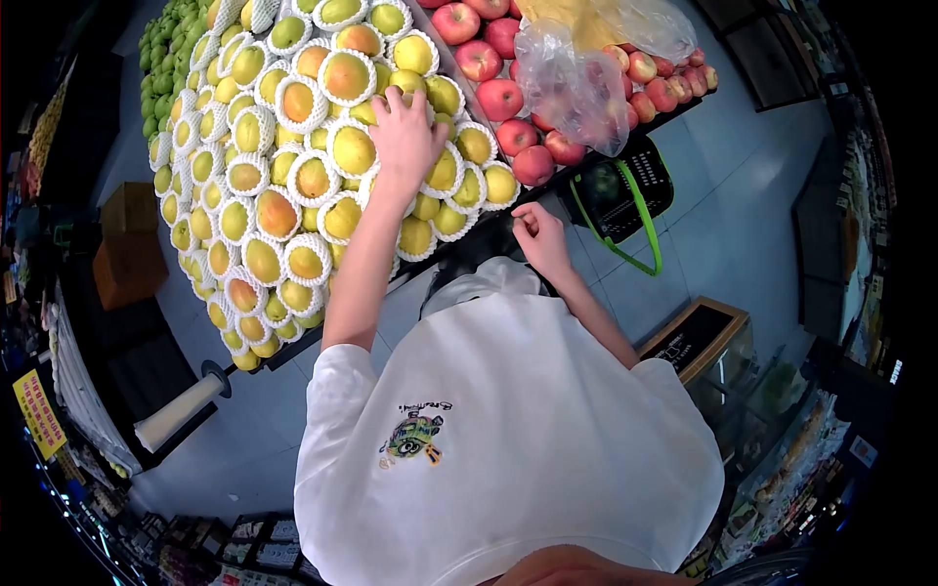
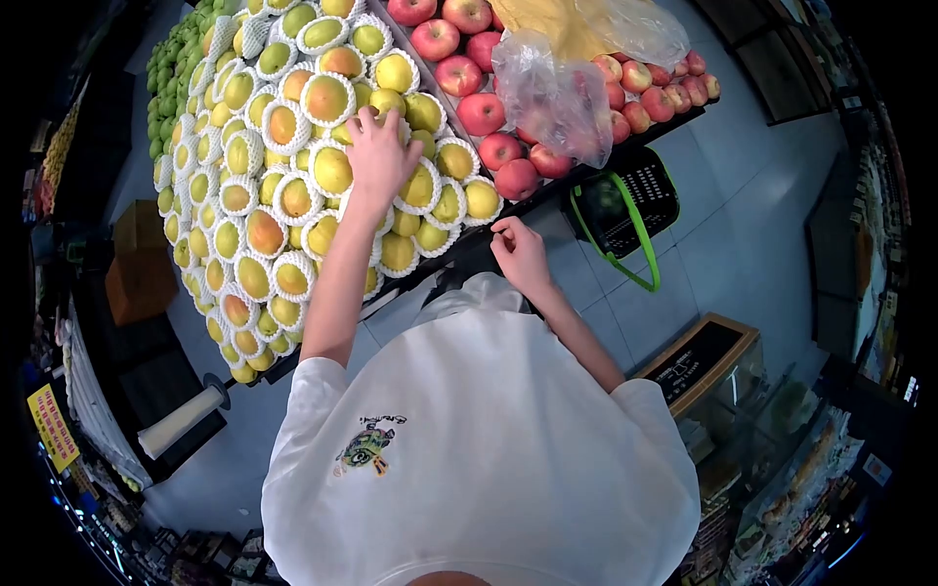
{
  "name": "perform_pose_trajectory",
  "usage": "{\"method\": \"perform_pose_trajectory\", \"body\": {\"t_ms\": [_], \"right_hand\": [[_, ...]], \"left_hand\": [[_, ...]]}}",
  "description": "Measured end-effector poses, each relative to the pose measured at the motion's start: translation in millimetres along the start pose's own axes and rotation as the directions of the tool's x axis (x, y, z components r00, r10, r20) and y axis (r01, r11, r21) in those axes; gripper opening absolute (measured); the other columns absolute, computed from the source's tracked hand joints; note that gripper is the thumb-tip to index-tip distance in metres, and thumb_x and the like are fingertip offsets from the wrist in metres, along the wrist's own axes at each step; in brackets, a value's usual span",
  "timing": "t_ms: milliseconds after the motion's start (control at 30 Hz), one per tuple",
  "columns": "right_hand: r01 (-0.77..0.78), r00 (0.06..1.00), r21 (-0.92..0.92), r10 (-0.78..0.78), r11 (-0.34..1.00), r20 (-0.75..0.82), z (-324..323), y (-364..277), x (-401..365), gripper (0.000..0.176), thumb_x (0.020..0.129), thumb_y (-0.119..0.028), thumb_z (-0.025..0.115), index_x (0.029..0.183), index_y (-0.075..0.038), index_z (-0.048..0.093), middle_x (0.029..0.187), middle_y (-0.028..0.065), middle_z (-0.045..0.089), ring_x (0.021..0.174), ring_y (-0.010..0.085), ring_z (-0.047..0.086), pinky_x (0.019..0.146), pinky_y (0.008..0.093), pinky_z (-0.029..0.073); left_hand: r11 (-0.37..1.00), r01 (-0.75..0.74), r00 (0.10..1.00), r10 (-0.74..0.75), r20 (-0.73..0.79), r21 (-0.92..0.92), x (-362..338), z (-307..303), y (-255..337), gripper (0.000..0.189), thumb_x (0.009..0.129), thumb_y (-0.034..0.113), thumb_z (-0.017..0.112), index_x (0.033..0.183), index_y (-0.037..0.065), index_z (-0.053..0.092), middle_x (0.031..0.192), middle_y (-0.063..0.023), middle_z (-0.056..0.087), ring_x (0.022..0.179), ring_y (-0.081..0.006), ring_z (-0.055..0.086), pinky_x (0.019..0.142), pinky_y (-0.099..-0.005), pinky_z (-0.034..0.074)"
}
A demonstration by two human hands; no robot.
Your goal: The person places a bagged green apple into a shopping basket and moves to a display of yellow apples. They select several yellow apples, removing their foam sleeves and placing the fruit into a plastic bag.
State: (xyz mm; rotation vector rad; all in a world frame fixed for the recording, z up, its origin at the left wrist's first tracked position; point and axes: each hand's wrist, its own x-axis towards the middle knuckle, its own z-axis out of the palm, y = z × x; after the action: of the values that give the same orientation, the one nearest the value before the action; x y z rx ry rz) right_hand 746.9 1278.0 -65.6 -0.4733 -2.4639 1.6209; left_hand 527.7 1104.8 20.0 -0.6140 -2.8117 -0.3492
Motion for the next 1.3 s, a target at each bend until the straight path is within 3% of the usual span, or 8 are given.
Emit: {"method": "perform_pose_trajectory", "body": {"t_ms": [467, 667, 800, 867, 967, 1067, 1133, 1300], "right_hand": [[0.107, 0.985, 0.167, -0.127, 0.98, 0.116, -29, 3, 54, 0.014, 0.091, 0.0, 0.068, 0.104, -0.001, 0.065, 0.073, 0.0059, 0.062, 0.063, 0.0119, 0.058, 0.06, 0.0287, 0.049], [0.315, 0.702, -0.253, -0.404, 0.915, -0.587, -101, -11, 98, 0.048, 0.09, -0.011, 0.077, 0.13, -0.001, 0.053, 0.122, 0.0167, 0.053, 0.109, 0.03, 0.053, 0.094, 0.0396, 0.045], [0.114, 0.854, -0.123, -0.16, 0.986, -0.494, -126, 23, 147, 0.066, 0.089, -0.02, 0.081, 0.143, -0.001, 0.047, 0.132, 0.0212, 0.052, 0.119, 0.0369, 0.053, 0.103, 0.0454, 0.044], [0.091, 0.994, 0.227, -0.075, 0.97, -0.075, -133, 27, 160, 0.063, 0.089, -0.018, 0.08, 0.141, 0.0, 0.05, 0.132, 0.0209, 0.058, 0.121, 0.0367, 0.058, 0.105, 0.0461, 0.046], [0.459, 0.871, -0.077, -0.465, 0.885, -0.157, -125, -21, 152, 0.063, 0.085, -0.001, 0.072, 0.144, -0.001, 0.049, 0.126, 0.0209, 0.061, 0.115, 0.0387, 0.062, 0.099, 0.0441, 0.051], [0.561, 0.808, -0.096, -0.518, 0.822, 0.28, -122, -58, 137, 0.063, 0.083, 0.0, 0.071, 0.143, -0.006, 0.054, 0.122, 0.0174, 0.058, 0.108, 0.0395, 0.06, 0.089, 0.0457, 0.052], [0.727, 0.675, -0.165, -0.65, 0.667, 0.349, -115, -62, 131, 0.063, 0.084, -0.004, 0.074, 0.144, -0.007, 0.054, 0.124, 0.0161, 0.058, 0.112, 0.0389, 0.058, 0.095, 0.0443, 0.051], [0.616, 0.66, 0.115, -0.59, 0.779, 0.464, -141, -70, 124, 0.053, 0.089, -0.011, 0.076, 0.138, -0.005, 0.059, 0.133, 0.0145, 0.057, 0.125, 0.0346, 0.056, 0.104, 0.0428, 0.048]], "left_hand": [[0.998, 0.062, 0.996, -0.062, 0.06, 0.009, 4, 13, 7, 0.064, 0.08, 0.041, 0.076, 0.131, 0.008, 0.058, 0.133, -0.0176, 0.052, 0.118, -0.0401, 0.051, 0.083, -0.056, 0.054], [0.986, 0.097, 0.995, -0.093, 0.037, -0.137, 0, 2, 8, 0.068, 0.084, 0.041, 0.076, 0.141, 0.009, 0.054, 0.144, -0.0188, 0.049, 0.135, -0.0413, 0.044, 0.099, -0.0551, 0.05], [0.996, 0.059, 0.969, -0.041, -0.245, 0.068, -8, -11, 56, 0.057, 0.09, 0.03, 0.075, 0.137, 0.004, 0.056, 0.142, -0.0226, 0.049, 0.138, -0.0451, 0.04, 0.11, -0.0575, 0.04], [0.979, -0.029, 0.954, -0.033, -0.298, -0.204, -13, -16, 95, 0.046, 0.089, 0.02, 0.077, 0.129, 0.004, 0.06, 0.138, -0.0204, 0.053, 0.134, -0.0441, 0.044, 0.111, -0.0547, 0.038], [0.71, -0.05, 0.993, -0.042, -0.113, -0.702, -15, -24, 145, 0.048, 0.094, 0.023, 0.075, 0.134, 0.002, 0.057, 0.134, -0.0174, 0.057, 0.124, -0.0326, 0.056, 0.1, -0.0437, 0.05], [0.255, 0.144, 0.975, -0.201, 0.093, -0.956, -16, -19, 186, 0.056, 0.096, 0.024, 0.075, 0.14, 0.001, 0.05, 0.133, -0.0149, 0.057, 0.122, -0.0243, 0.059, 0.099, -0.0404, 0.053], [0.372, 0.155, 0.974, -0.213, 0.078, -0.915, -17, 13, 177, 0.052, 0.098, 0.02, 0.074, 0.139, -0.001, 0.05, 0.13, -0.0151, 0.058, 0.113, -0.022, 0.063, 0.093, -0.0371, 0.056], [0.114, 0.219, 0.856, -0.498, 0.135, -0.969, -21, 40, 155, 0.034, 0.097, 0.001, 0.065, 0.13, 0.001, 0.056, 0.114, -0.0079, 0.061, 0.093, -0.0146, 0.064, 0.076, -0.0267, 0.056]]}}
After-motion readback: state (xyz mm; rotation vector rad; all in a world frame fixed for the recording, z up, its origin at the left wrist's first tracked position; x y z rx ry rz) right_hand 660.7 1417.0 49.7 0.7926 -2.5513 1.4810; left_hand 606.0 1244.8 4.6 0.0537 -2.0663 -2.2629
